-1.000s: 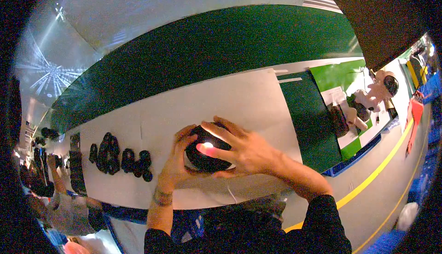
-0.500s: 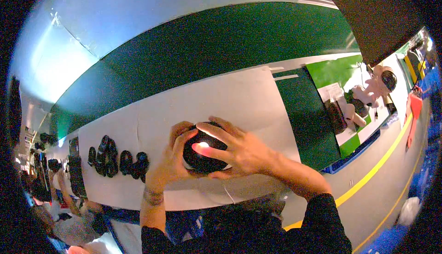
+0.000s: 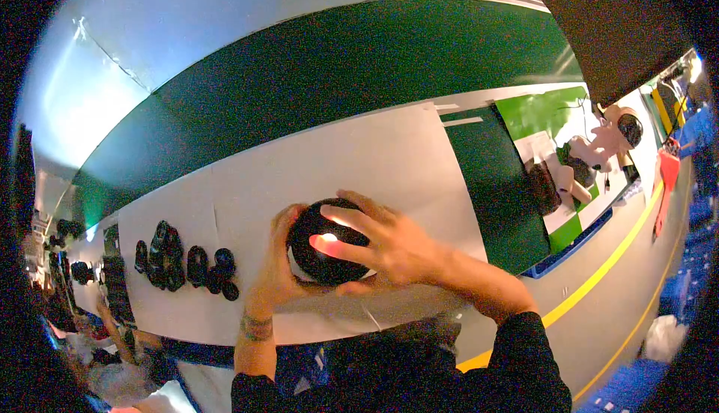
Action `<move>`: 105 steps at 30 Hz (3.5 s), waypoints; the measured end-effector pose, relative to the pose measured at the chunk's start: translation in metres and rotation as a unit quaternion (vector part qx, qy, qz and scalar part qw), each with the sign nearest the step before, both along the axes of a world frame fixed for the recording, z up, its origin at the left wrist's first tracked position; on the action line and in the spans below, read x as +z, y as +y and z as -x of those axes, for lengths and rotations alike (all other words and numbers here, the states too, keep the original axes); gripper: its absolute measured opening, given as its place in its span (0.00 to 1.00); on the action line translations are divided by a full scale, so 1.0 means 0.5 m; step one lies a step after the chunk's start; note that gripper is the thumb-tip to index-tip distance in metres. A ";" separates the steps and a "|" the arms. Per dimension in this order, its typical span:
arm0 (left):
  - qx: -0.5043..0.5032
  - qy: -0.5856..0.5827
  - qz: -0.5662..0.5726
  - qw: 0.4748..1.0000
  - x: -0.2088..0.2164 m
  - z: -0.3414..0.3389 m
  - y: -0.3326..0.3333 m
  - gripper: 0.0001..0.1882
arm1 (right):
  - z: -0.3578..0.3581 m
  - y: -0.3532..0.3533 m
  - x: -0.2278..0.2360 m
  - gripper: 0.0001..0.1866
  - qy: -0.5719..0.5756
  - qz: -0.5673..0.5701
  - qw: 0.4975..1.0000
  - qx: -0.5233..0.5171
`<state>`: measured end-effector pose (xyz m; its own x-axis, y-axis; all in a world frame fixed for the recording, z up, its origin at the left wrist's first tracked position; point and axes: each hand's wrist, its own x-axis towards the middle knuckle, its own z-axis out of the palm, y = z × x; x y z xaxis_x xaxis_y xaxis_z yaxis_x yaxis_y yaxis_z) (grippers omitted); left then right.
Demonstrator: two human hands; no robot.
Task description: Inspecting and testing projector bulb assemblies by placing them into a test fixture and observing the projected image on a wall.
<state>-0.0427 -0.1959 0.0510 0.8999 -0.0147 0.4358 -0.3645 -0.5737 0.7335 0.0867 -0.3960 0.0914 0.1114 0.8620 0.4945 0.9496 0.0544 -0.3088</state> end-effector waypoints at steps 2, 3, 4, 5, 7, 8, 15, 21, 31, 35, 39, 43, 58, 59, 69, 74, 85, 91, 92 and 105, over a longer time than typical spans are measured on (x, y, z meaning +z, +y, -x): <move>0.000 -0.006 -0.005 1.000 0.006 0.001 0.000 0.65 | 0.000 0.002 -0.001 0.35 -0.001 0.001 1.000 0.000; 0.004 -0.013 -0.012 1.000 0.009 0.000 -0.001 0.65 | -0.002 0.002 0.000 0.35 -0.005 0.001 1.000 0.002; 0.005 -0.014 -0.012 1.000 0.012 -0.002 -0.003 0.65 | -0.003 0.001 0.002 0.35 -0.005 0.002 1.000 0.004; 0.004 -0.012 -0.011 1.000 0.015 -0.004 -0.004 0.64 | -0.004 -0.002 0.004 0.35 -0.002 0.002 1.000 0.000; 0.002 -0.006 -0.010 1.000 0.013 0.001 -0.002 0.64 | 0.003 -0.002 0.002 0.35 0.006 0.002 1.000 -0.005; -0.003 -0.014 -0.003 1.000 0.009 0.002 -0.001 0.64 | 0.004 0.000 0.002 0.36 0.005 0.001 1.000 -0.003; -0.007 -0.028 0.001 1.000 0.011 -0.004 -0.004 0.65 | -0.003 -0.005 0.001 0.38 -0.005 -0.002 1.000 0.004; -0.008 -0.028 -0.002 1.000 0.007 -0.003 -0.001 0.66 | 0.000 -0.001 0.008 0.37 -0.003 -0.001 1.000 0.001; -0.028 0.041 0.106 0.993 -0.004 -0.004 0.010 0.68 | 0.003 -0.009 0.005 0.49 0.105 0.030 0.992 -0.056; -0.029 0.097 0.207 0.973 -0.024 -0.003 0.007 0.62 | -0.006 -0.010 -0.003 0.53 0.322 0.085 0.939 -0.085; -0.017 0.117 0.230 0.966 -0.054 0.015 0.021 0.55 | -0.013 -0.020 -0.028 0.59 0.387 0.111 0.914 -0.052; -0.002 0.122 0.321 0.939 -0.070 0.056 0.014 0.39 | -0.008 -0.018 -0.032 0.62 0.441 0.081 0.893 -0.041; 0.025 0.165 0.455 0.875 -0.073 0.076 -0.030 0.08 | -0.007 -0.031 -0.038 0.56 0.452 0.080 0.887 -0.051; 0.027 0.168 0.446 0.879 -0.072 0.071 -0.034 0.08 | -0.009 -0.036 -0.031 0.56 0.441 0.077 0.893 -0.050; 0.036 0.181 0.440 0.879 -0.084 0.081 -0.022 0.12 | -0.012 -0.024 -0.026 0.55 0.430 0.102 0.896 -0.045; 0.074 0.207 0.419 0.881 -0.042 0.088 -0.015 0.11 | -0.014 -0.029 -0.035 0.54 0.464 0.050 0.883 -0.040; 0.129 0.170 0.390 0.896 -0.072 0.171 0.055 0.07 | -0.017 -0.019 -0.039 0.51 0.463 0.034 0.885 -0.029; 0.160 0.130 0.364 0.908 -0.066 0.172 0.048 0.07 | -0.020 -0.019 -0.059 0.52 0.434 0.038 0.900 -0.033; 0.166 0.131 0.361 0.908 -0.063 0.174 0.047 0.07 | -0.018 -0.019 -0.059 0.52 0.437 0.037 0.898 -0.027; 0.350 0.029 -0.167 0.921 -0.048 0.245 0.029 0.16 | -0.015 -0.023 -0.051 0.54 0.495 0.009 0.869 -0.012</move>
<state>-0.1654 -0.1813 0.0271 0.7614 0.4538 0.4630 0.2148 -0.8504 0.4803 0.0944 -0.4075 0.0659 0.4926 0.8602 0.1320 0.2182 0.0248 -0.9756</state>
